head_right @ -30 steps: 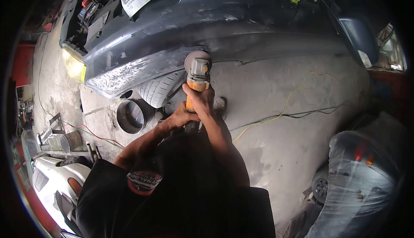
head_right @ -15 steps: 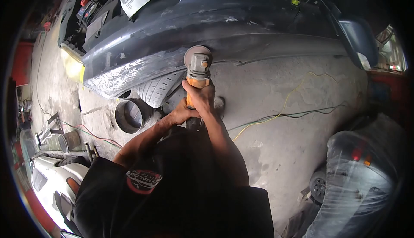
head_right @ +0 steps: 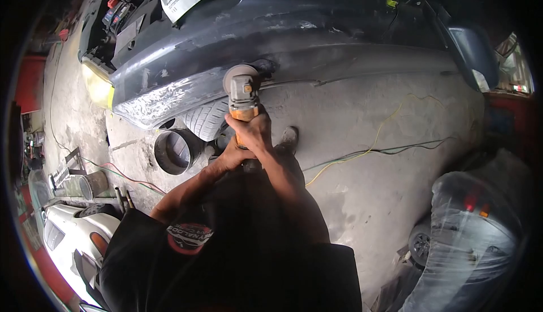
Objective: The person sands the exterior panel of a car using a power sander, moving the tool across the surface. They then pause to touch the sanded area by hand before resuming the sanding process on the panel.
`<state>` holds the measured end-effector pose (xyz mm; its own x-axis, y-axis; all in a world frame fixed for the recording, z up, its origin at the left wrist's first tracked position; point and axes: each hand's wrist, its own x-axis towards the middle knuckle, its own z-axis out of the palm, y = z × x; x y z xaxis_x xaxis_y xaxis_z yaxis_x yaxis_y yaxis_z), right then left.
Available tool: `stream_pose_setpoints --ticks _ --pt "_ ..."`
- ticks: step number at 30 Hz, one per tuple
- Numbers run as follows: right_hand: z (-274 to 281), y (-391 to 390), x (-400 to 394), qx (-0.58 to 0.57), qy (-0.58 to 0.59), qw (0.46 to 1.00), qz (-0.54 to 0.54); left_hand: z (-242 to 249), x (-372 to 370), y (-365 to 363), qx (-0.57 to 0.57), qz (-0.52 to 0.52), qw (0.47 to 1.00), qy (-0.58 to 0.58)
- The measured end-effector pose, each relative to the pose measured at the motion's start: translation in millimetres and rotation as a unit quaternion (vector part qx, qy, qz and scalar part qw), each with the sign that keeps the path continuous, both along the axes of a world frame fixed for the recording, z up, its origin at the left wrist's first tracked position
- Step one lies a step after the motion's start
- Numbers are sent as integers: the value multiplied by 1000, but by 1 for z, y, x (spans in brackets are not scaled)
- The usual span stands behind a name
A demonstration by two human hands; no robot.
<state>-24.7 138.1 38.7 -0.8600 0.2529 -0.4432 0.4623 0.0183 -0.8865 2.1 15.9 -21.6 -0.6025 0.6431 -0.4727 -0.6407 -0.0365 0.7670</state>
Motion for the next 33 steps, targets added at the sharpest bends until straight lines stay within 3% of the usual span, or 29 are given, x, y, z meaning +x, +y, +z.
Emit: stream_pose_setpoints --ticks 5,12,15,19,23,27,30,31,33 --pt "-9 -14 1 23 13 999 36 6 12 -9 -1 76 996 38" --pt "-9 20 0 -71 -18 993 -90 29 -11 19 -52 -21 998 -10" --pt "16 1 -3 -9 19 999 -42 0 0 0 -58 6 998 12" --pt "0 -34 -3 -7 2 999 43 8 12 -32 3 68 997 -35" --pt "-3 -46 -7 25 10 999 39 18 12 -40 4 119 993 -26" --pt "12 -16 -6 -44 6 998 -44 27 -4 -14 -37 21 998 -38" --pt "0 16 -4 -50 -29 992 -109 72 -31 14 -113 -92 989 -25" --pt "0 21 -5 -41 -28 991 -124 49 -26 22 -36 -60 997 -28" --pt "2 21 -7 -13 -38 993 -112 26 -19 21 -19 -47 998 -33"
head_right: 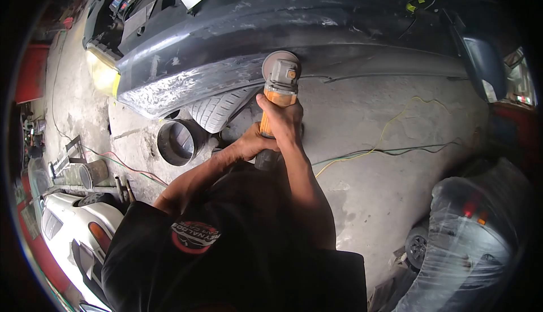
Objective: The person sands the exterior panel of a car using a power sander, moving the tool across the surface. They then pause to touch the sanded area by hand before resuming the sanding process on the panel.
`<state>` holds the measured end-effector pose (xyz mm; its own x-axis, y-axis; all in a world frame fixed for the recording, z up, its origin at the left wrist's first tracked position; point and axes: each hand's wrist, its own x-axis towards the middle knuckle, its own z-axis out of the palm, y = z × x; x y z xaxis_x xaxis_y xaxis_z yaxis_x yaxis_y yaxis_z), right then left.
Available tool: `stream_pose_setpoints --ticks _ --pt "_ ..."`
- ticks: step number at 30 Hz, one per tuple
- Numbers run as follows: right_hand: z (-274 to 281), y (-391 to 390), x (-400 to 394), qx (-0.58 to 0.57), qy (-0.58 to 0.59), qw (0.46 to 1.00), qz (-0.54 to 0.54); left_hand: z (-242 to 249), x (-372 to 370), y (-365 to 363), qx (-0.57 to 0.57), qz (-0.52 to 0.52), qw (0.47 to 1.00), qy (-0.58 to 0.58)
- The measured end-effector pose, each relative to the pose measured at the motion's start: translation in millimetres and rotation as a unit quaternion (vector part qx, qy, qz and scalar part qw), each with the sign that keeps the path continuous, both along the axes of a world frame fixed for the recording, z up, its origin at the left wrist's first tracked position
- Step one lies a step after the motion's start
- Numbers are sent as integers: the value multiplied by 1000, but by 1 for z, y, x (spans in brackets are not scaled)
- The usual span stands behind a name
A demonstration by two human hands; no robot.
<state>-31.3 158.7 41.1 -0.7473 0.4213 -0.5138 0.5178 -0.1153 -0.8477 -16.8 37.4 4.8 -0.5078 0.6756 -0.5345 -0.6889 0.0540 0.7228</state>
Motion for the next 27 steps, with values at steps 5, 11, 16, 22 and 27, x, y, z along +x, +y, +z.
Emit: stream_pose_setpoints --ticks 5,11,16,22,27 --pt "30 -27 -2 0 -2 998 69 3 11 -24 26 59 998 -9" --pt "34 -67 -5 23 -8 988 150 -10 30 -62 42 148 988 -19" --pt "11 -99 -8 40 12 981 190 2 32 -92 28 173 984 -39" --pt "27 -57 -4 -18 29 992 122 1 23 -55 -4 106 994 -1" --pt "4 -22 -2 -3 3 999 50 20 8 -21 -16 47 999 5"
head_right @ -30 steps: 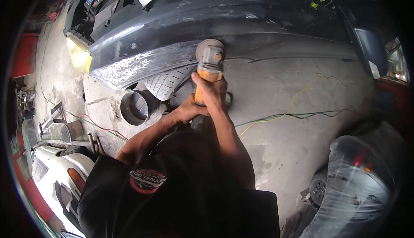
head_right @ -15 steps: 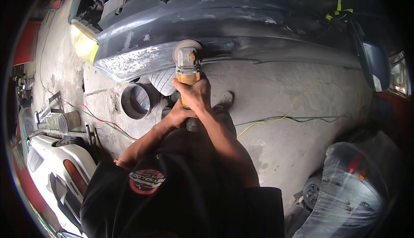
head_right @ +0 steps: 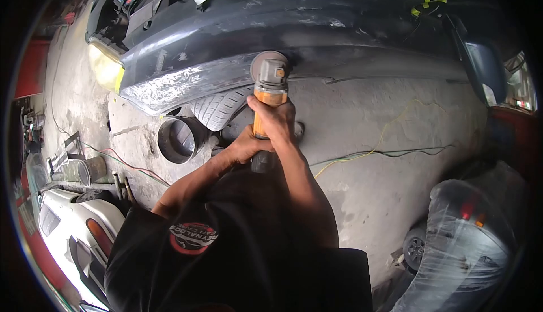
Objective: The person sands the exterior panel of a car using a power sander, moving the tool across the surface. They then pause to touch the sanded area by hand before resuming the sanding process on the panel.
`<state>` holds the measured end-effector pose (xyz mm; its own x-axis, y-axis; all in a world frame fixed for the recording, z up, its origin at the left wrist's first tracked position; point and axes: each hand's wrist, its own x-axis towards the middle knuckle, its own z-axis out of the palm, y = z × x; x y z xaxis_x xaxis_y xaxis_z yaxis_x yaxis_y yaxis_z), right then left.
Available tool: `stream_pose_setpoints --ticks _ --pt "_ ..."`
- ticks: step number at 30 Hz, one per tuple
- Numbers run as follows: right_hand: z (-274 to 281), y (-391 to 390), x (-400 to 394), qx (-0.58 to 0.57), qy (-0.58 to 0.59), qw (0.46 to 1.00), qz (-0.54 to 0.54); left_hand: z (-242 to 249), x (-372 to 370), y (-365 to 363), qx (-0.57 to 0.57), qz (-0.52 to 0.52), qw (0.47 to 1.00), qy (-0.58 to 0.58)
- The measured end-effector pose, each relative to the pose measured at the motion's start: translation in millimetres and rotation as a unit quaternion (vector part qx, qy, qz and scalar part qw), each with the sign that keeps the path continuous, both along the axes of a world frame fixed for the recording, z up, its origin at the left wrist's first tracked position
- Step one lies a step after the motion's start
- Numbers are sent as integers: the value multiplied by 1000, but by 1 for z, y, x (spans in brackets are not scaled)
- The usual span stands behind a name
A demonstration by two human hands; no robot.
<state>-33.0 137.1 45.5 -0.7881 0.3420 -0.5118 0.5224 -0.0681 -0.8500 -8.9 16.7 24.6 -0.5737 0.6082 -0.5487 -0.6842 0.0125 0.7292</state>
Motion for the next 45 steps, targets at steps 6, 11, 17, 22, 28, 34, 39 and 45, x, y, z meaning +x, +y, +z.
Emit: stream_pose_setpoints --ticks 6,11,17,22,28,34,39,45 --pt "6 1 0 -5 -14 1000 -18 29 -12 -1 -26 -41 998 -32" --pt "20 -36 -2 -23 10 998 59 -8 14 -31 27 79 996 -39" --pt "27 -26 -3 -25 19 998 49 -17 12 -25 -5 27 999 -36" --pt "4 15 -2 -39 4 998 -48 -1 -9 15 15 -35 999 2" --pt "34 -8 -3 14 -16 1000 10 2 -1 -7 4 -2 1000 -24" --pt "7 -66 -7 14 37 991 130 -12 26 -56 15 146 989 -25" --pt "26 -40 -6 -15 -29 992 124 -8 20 -39 -7 102 995 -19" --pt "6 19 -2 -33 2 999 -34 10 -10 16 -5 -45 999 -8"
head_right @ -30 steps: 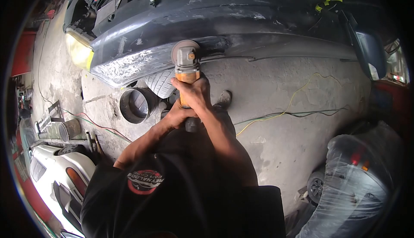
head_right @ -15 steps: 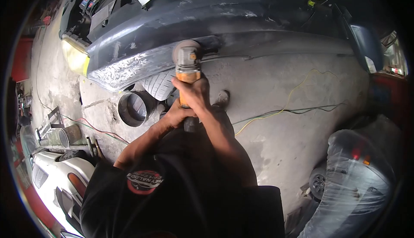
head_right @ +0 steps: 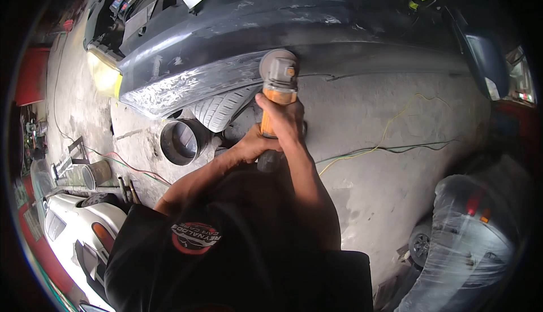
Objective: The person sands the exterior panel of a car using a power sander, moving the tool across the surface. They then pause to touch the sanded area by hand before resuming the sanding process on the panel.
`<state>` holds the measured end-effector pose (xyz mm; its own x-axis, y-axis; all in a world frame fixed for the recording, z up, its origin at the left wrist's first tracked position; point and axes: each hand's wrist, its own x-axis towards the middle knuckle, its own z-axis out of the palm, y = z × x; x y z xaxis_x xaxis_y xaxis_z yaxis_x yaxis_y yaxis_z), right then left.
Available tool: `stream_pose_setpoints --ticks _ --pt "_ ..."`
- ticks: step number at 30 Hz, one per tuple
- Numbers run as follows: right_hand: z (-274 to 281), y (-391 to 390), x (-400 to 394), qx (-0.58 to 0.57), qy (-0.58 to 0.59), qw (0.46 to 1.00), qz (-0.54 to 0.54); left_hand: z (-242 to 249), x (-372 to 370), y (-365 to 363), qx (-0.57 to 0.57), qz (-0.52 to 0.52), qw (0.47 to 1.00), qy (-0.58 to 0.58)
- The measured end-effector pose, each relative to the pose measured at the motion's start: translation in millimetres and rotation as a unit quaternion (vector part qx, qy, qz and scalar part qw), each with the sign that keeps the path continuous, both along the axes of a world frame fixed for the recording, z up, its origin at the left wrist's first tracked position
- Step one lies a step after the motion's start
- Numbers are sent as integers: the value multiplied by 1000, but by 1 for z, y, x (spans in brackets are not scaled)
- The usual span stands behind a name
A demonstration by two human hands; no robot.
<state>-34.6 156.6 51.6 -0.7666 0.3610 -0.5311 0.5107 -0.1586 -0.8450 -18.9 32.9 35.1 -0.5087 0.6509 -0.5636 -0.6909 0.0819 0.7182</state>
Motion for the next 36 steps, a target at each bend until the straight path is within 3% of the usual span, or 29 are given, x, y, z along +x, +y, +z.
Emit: stream_pose_setpoints --ticks 2,8,11,18,21,23,25,30,33,36 --pt "-2 3 1 7 -5 1000 -10 -4 -5 4 -5 -42 999 -4" --pt "21 -46 -1 55 3 995 81 -31 20 -39 41 71 997 -7" --pt "20 -73 -2 54 0 991 120 -16 27 -61 61 158 985 -33" --pt "7 -120 -6 58 23 981 185 -27 37 -107 29 169 985 -27" --pt "-1 -144 -10 27 27 974 222 -42 48 -126 36 241 970 -15" --pt "-11 -160 -14 97 -11 960 261 -28 46 -136 48 290 955 -32" --pt "-12 -166 -18 59 -17 957 285 -13 43 -138 46 313 948 -46" --pt "8 -125 -9 49 -51 975 209 -20 37 -113 17 216 976 -24" --pt "9 -82 -2 -14 12 994 105 -20 28 -76 -2 140 990 -28" --pt "16 -43 -1 -15 3 997 72 -18 18 -40 1 85 996 -24"
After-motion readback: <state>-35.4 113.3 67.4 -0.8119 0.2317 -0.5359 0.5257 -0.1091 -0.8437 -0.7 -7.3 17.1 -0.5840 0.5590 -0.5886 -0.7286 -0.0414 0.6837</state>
